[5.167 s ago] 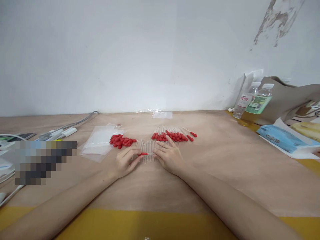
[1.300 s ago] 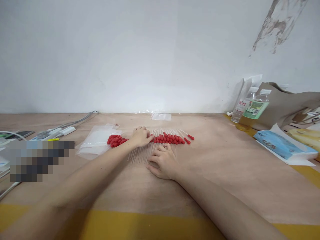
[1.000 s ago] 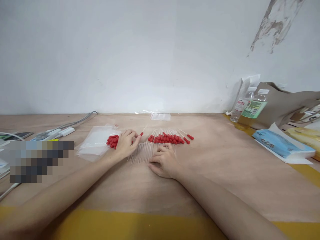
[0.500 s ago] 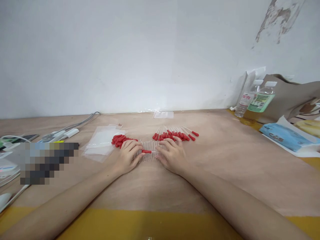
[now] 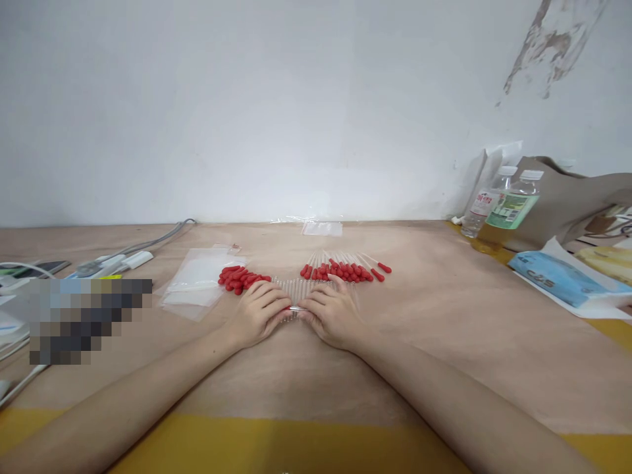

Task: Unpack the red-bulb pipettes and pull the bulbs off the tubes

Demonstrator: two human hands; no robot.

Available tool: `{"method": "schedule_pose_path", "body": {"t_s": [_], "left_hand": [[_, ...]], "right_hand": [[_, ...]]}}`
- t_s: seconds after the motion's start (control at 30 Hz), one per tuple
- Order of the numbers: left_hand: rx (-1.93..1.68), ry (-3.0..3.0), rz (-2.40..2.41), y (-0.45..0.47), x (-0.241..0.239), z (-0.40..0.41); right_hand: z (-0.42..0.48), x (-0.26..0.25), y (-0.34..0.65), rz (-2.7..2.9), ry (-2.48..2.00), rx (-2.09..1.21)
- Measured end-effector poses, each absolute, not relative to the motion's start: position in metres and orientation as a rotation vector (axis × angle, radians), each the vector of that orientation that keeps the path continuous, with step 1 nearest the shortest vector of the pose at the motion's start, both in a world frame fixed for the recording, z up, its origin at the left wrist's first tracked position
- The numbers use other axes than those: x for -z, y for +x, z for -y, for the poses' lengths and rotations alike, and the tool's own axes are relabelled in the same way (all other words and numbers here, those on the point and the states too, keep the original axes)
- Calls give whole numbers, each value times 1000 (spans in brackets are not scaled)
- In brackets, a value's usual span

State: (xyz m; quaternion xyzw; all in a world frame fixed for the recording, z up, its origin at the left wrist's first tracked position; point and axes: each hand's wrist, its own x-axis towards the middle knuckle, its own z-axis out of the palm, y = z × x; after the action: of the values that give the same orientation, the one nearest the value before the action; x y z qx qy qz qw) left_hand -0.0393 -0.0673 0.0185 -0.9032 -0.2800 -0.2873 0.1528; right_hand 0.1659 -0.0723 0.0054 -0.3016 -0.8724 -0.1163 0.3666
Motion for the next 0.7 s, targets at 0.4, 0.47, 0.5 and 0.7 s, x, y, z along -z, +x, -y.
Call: {"method": "schedule_pose_path", "body": {"t_s": [0.4, 0.47, 0.5, 0.7], "left_hand": [[609, -2724, 879, -40, -28, 72], [620, -2756, 876, -41, -30, 72], [631, -2763, 871, -41, -30, 73], [679, -2766, 835, -43, -28, 79]], "right_hand": [[66, 0, 166, 2242, -449, 315], [66, 1, 169, 2254, -435, 343], [67, 1, 170, 2258, -427, 358], [72, -2, 177, 2249, -330, 434]]}}
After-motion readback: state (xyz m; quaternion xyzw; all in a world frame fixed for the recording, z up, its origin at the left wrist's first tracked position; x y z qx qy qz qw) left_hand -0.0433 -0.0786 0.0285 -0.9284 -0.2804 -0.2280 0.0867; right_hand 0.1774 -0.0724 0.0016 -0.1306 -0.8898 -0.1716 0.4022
